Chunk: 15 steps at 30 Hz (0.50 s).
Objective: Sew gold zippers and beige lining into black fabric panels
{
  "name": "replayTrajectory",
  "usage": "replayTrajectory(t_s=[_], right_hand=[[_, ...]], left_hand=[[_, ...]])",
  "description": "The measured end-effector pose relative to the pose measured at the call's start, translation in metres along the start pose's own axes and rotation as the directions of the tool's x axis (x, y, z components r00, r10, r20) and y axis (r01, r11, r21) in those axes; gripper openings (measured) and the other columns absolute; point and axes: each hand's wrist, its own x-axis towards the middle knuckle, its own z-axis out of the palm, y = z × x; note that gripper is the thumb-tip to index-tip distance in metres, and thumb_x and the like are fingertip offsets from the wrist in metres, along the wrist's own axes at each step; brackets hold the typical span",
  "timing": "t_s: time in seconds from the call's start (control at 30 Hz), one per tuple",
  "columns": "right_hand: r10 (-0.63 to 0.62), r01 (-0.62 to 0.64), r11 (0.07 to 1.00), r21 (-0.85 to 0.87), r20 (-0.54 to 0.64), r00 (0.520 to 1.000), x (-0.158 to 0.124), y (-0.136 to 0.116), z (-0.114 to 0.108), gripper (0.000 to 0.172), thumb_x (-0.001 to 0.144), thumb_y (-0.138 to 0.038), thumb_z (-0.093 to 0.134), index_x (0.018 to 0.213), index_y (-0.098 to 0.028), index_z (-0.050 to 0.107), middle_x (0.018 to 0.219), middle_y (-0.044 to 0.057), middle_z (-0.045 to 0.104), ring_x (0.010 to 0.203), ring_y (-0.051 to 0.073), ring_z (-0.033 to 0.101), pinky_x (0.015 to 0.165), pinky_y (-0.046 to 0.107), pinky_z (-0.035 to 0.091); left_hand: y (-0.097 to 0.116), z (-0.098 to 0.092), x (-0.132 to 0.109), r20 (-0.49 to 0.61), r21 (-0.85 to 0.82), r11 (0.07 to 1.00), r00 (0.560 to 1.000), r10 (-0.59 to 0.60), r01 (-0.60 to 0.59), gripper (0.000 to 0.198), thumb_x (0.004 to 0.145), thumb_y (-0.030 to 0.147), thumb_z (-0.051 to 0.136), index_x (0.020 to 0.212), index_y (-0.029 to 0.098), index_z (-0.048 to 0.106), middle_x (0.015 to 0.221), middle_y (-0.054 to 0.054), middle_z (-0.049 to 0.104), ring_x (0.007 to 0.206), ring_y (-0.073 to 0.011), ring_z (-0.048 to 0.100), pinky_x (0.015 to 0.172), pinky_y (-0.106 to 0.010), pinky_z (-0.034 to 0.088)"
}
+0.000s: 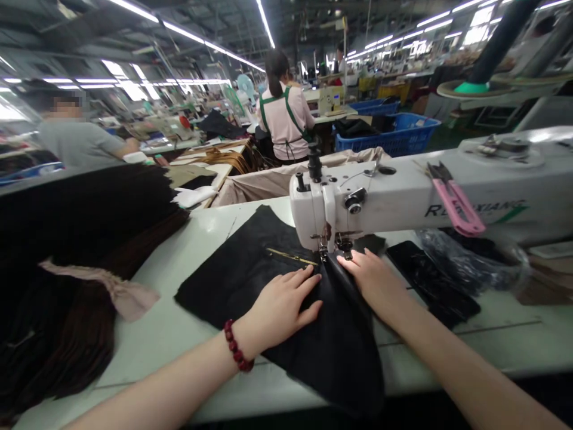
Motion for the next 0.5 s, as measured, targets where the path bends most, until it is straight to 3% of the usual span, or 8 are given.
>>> replayTrajectory(t_s=[0.1, 0.2, 0.27, 0.33, 0.43, 0.5], right_hand=[[0.049, -0.042, 0.995, 0.094, -0.071, 0.996, -0.012, 0.010, -0.019, 0.041, 0.091, -0.005, 0.038, 0.123, -0.016, 0.062, 0.136, 0.011, 0.057, 0.126, 0.023, 0.053, 0.111, 0.046, 0.037], [0.210, -0.122, 0.894, 0.432, -0.161, 0.964, -0.037, 0.009, -0.051, 0.030, 0.095, -0.017, 0.043, 0.115, -0.022, 0.065, 0.123, 0.007, 0.065, 0.114, 0.021, 0.061, 0.101, 0.040, 0.049], [0.382, -0.204, 0.721, 0.662, -0.134, 0.914, -0.048, 0.009, -0.074, 0.022, 0.095, -0.030, 0.049, 0.108, -0.024, 0.066, 0.109, 0.006, 0.070, 0.099, 0.020, 0.067, 0.090, 0.037, 0.055], [0.498, -0.226, 0.463, 0.857, -0.040, 0.866, -0.048, 0.012, -0.094, 0.027, 0.096, -0.040, 0.048, 0.104, -0.022, 0.066, 0.102, 0.007, 0.072, 0.091, 0.021, 0.070, 0.085, 0.038, 0.058], [0.497, -0.170, 0.063, 0.983, 0.117, 0.860, -0.028, 0.017, -0.117, 0.046, 0.098, -0.052, 0.035, 0.100, -0.018, 0.067, 0.099, 0.011, 0.073, 0.090, 0.023, 0.071, 0.085, 0.041, 0.059], [0.461, -0.168, -0.062, 0.984, 0.177, 0.870, -0.009, 0.018, -0.130, 0.057, 0.097, -0.059, 0.030, 0.097, -0.016, 0.069, 0.097, 0.012, 0.073, 0.090, 0.023, 0.071, 0.084, 0.040, 0.059]], left_hand=[[0.017, 0.004, 0.002, -0.033, 0.087, 0.996, 0.999, -0.034, 0.037, 0.049, 0.097, 0.046, 0.046, 0.135, 0.016, 0.054, 0.141, -0.015, 0.053, 0.118, -0.0290, 0.059, 0.098, -0.045, 0.050], [0.020, 0.008, 0.006, -0.072, 0.101, 0.994, 0.997, -0.028, 0.036, 0.043, 0.099, 0.041, 0.045, 0.131, 0.016, 0.058, 0.135, -0.013, 0.058, 0.113, -0.0268, 0.060, 0.098, -0.043, 0.050], [0.021, 0.012, 0.007, -0.100, 0.101, 0.994, 0.995, -0.024, 0.034, 0.040, 0.099, 0.039, 0.045, 0.130, 0.017, 0.059, 0.133, -0.012, 0.059, 0.113, -0.0257, 0.059, 0.099, -0.042, 0.049], [0.026, 0.017, 0.007, -0.119, 0.116, 0.992, 0.992, -0.044, 0.058, 0.042, 0.098, 0.039, 0.046, 0.132, 0.016, 0.057, 0.135, -0.013, 0.058, 0.113, -0.0269, 0.059, 0.098, -0.043, 0.049], [0.034, 0.020, 0.006, -0.109, 0.137, 0.985, 0.990, -0.094, 0.109, 0.049, 0.098, 0.042, 0.047, 0.135, 0.012, 0.054, 0.138, -0.017, 0.054, 0.113, -0.0303, 0.058, 0.095, -0.047, 0.050], [0.033, 0.016, 0.006, -0.081, 0.115, 0.989, 0.993, -0.087, 0.096, 0.048, 0.099, 0.041, 0.045, 0.136, 0.012, 0.053, 0.138, -0.017, 0.054, 0.116, -0.0299, 0.057, 0.099, -0.047, 0.048]])
